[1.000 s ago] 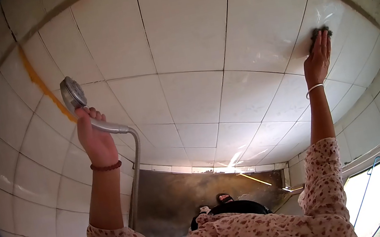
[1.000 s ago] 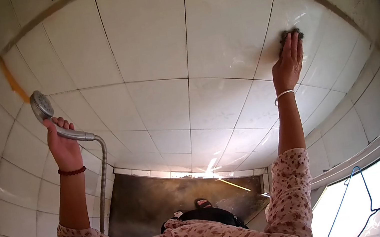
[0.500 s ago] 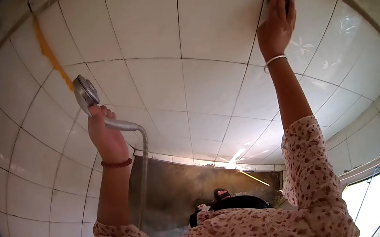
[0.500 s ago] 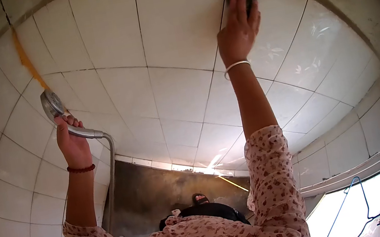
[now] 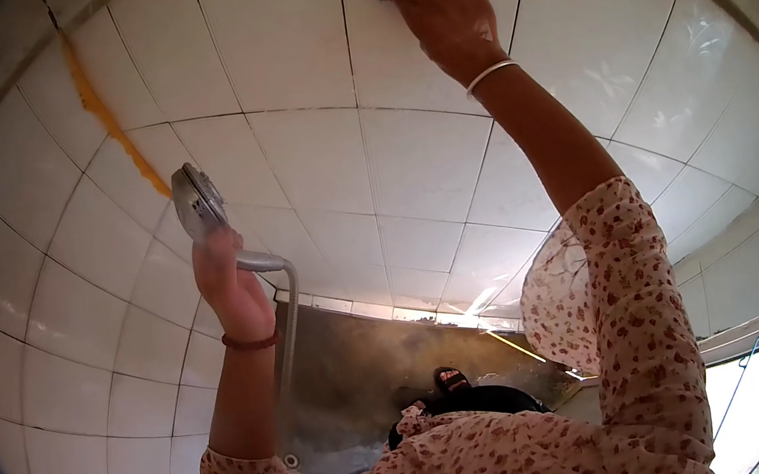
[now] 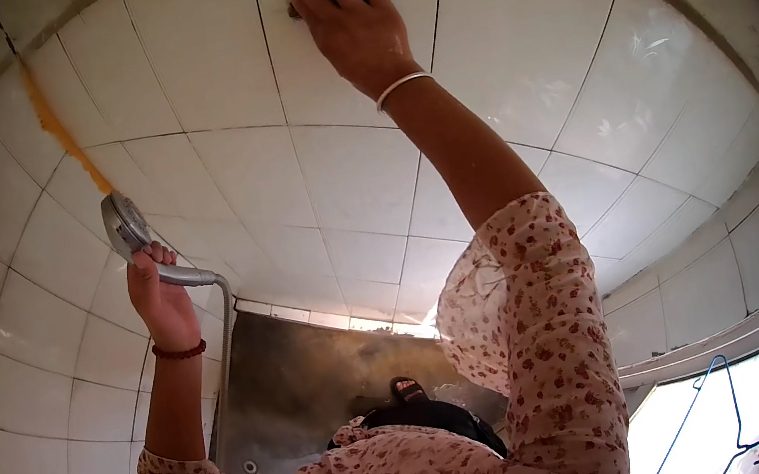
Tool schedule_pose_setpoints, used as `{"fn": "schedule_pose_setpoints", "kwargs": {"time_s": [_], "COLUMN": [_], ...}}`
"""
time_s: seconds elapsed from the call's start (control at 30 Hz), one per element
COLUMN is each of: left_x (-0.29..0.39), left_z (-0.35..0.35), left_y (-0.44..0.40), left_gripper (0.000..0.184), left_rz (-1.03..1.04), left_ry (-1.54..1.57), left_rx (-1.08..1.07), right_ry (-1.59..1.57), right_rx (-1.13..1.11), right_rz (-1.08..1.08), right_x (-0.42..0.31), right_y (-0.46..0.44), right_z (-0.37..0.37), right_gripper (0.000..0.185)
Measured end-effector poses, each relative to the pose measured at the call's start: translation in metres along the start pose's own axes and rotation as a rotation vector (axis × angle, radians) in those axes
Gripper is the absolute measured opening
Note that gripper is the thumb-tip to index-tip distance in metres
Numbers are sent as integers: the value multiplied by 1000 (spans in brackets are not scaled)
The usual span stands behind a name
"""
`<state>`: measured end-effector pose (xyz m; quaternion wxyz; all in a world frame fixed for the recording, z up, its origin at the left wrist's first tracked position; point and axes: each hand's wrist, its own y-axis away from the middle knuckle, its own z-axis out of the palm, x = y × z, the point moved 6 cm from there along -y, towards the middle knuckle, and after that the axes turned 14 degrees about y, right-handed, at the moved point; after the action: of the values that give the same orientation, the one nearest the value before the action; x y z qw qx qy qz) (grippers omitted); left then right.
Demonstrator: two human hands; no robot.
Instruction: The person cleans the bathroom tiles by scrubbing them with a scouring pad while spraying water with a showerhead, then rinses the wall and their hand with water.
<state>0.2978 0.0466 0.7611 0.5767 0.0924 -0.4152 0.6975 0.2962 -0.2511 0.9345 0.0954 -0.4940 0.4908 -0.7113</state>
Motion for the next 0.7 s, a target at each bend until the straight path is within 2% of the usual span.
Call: {"fn": "schedule_pose_setpoints", "kwargs": {"time_s": [0.13, 0.2, 0.27, 0.3, 0.37, 0.4, 0.47, 0.53, 0.57, 0.6, 0.63, 0.7], "left_x": [-18, -27, -33, -36, -46, -52, -59, -66, -69, -73, -78, -85], "left_z": [1, -2, -6, -9, -17, -22, -27, -30, -33, -37, -43, -54], "left_y": [-2, 2, 4, 7, 16, 20, 29, 38, 42, 46, 50, 60], "left_gripper": [27, 27, 27, 27, 28, 28, 28, 28, 28, 28, 28, 31], "left_rz": [-46, -55, -81, -97, -129, -145, -167, -165, -158, -148, -140, -160], "left_ry": [34, 55, 72, 76, 74, 68, 60, 62, 48, 32, 15, -71], "left_rx": [-27, -22, -40, -42, -26, -11, 1, 7, 18, 31, 49, 54], "right_ry": [61, 152, 200, 217, 261, 147, 139, -275, -210, -189, 112, 72], "right_rx": [-276, -388, -412, -368, -427, -493, -503, -628, -660, -570, -520, -450], "right_rz": [145, 310, 572, 680, 930, 1187, 1387, 2067, 1989, 1939, 1663, 1424], "right_x": [81, 119, 162, 178, 203, 212, 202, 162, 150, 126, 109, 63], "right_y": [87, 140, 206, 238, 309, 348, 401, 433, 472, 438, 465, 393], "right_z": [-19, -27, -35, -40, -43, -39, -43, -53, -37, -47, -25, -29], "right_gripper": [52, 63, 64, 61, 54, 56, 59, 52, 49, 50, 52, 55]}}
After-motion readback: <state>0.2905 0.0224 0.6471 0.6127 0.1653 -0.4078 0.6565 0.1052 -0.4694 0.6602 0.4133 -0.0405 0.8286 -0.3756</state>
